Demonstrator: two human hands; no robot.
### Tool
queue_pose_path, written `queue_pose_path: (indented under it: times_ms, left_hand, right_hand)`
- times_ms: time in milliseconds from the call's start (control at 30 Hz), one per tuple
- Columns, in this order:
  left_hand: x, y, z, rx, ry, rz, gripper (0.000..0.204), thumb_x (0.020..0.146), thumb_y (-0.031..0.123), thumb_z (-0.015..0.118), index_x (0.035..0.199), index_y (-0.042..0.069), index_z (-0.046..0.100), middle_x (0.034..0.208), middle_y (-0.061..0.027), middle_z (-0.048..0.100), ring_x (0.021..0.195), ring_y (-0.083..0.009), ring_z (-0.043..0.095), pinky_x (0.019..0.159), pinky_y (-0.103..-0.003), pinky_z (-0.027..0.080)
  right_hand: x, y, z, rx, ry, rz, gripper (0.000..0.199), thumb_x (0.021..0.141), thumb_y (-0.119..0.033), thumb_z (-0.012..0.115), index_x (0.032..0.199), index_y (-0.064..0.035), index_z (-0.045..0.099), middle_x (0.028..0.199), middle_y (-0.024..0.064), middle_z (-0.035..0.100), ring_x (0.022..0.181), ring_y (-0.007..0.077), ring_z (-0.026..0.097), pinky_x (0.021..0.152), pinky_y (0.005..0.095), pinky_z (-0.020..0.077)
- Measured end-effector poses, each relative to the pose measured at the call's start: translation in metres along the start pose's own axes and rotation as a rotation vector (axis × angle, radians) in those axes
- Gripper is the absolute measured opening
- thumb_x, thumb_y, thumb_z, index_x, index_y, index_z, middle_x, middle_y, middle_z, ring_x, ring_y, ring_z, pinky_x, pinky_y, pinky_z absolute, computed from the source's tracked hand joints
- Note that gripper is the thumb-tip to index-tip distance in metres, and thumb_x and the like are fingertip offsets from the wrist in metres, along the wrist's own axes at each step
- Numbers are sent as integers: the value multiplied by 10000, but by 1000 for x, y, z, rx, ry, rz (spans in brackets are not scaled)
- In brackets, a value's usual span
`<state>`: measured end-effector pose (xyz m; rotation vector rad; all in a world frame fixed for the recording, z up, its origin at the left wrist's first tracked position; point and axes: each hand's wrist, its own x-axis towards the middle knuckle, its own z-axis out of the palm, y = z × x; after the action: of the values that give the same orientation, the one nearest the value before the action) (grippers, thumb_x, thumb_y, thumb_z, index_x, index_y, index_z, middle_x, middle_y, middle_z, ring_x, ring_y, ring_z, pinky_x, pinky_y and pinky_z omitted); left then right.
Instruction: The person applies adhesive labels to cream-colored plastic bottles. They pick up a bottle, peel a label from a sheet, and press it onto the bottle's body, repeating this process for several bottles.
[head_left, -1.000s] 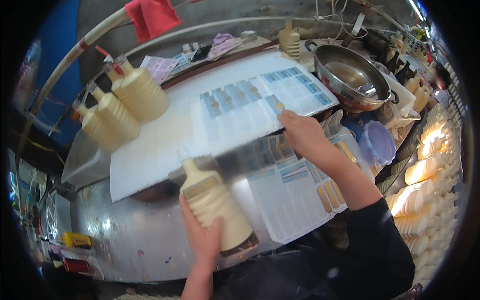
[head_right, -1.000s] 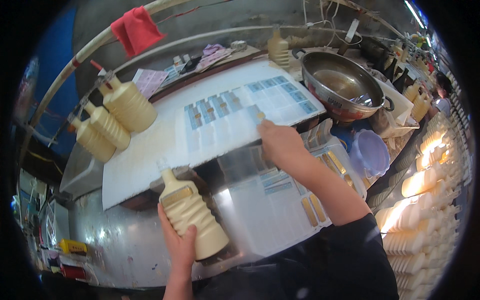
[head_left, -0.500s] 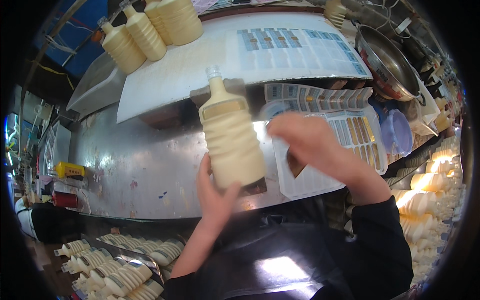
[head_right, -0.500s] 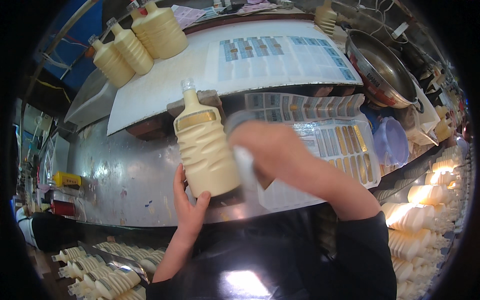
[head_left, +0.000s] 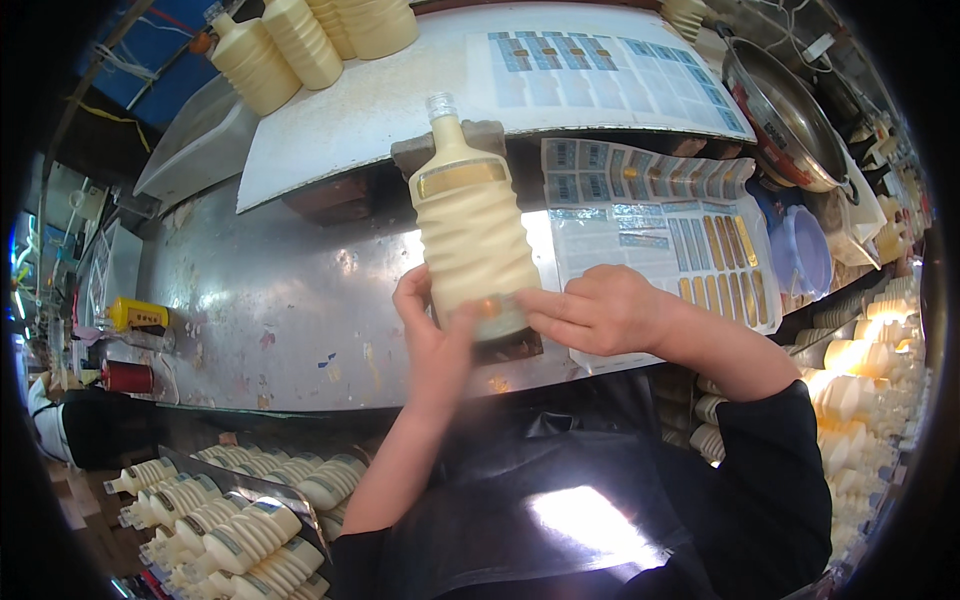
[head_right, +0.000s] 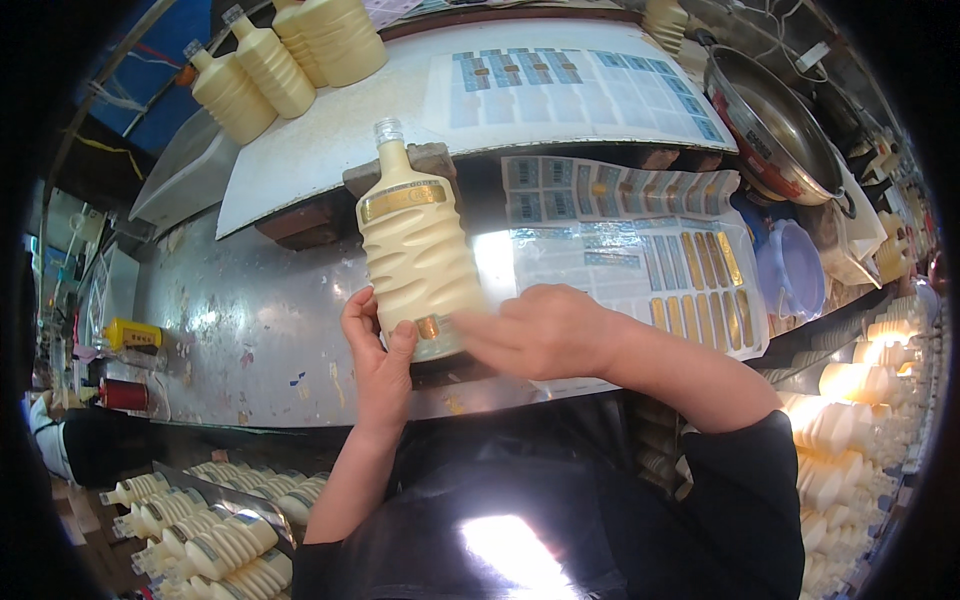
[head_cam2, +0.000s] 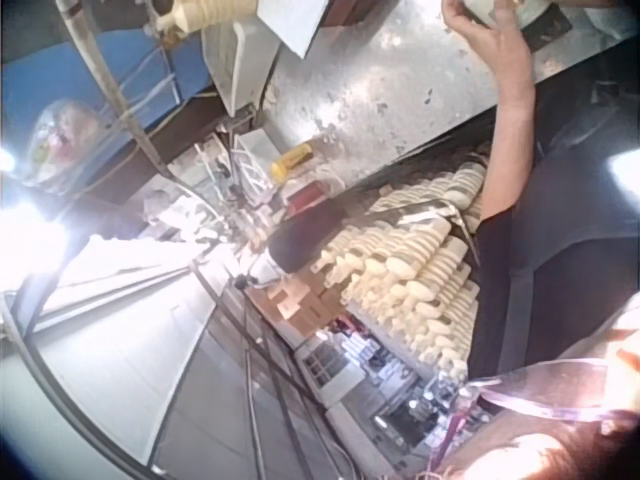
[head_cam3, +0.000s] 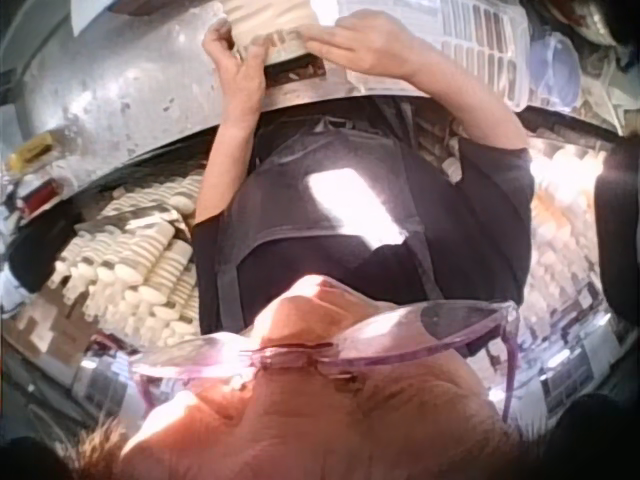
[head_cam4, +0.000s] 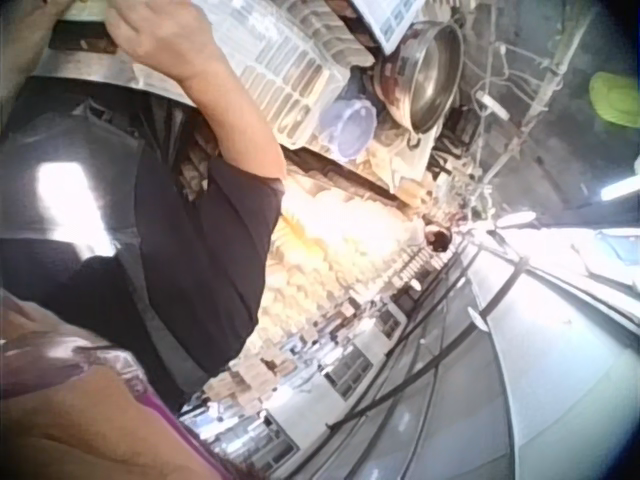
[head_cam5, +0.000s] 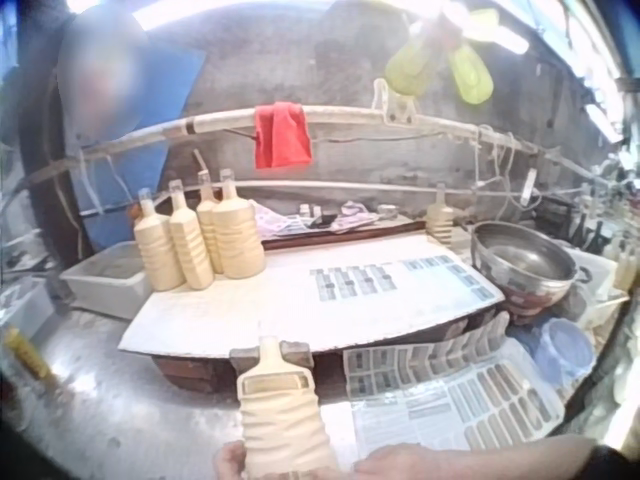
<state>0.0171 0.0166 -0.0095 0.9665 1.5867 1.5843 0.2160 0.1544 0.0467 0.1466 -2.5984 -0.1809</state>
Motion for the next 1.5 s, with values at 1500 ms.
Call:
queue_pose_path:
  times_ms: [1500]
  left_hand:
    - [-6,-20,-1,-181,-4,52,628,1061,275,565,1542,-13,282,1519,-153,406,1395,-228,412,1183,-371,304]
  right_hand:
    - [-2,-45,56,1424,138,1399,506,984,-282,685,1368,33,585,1113,83,700,965,111,637,848,290,536]
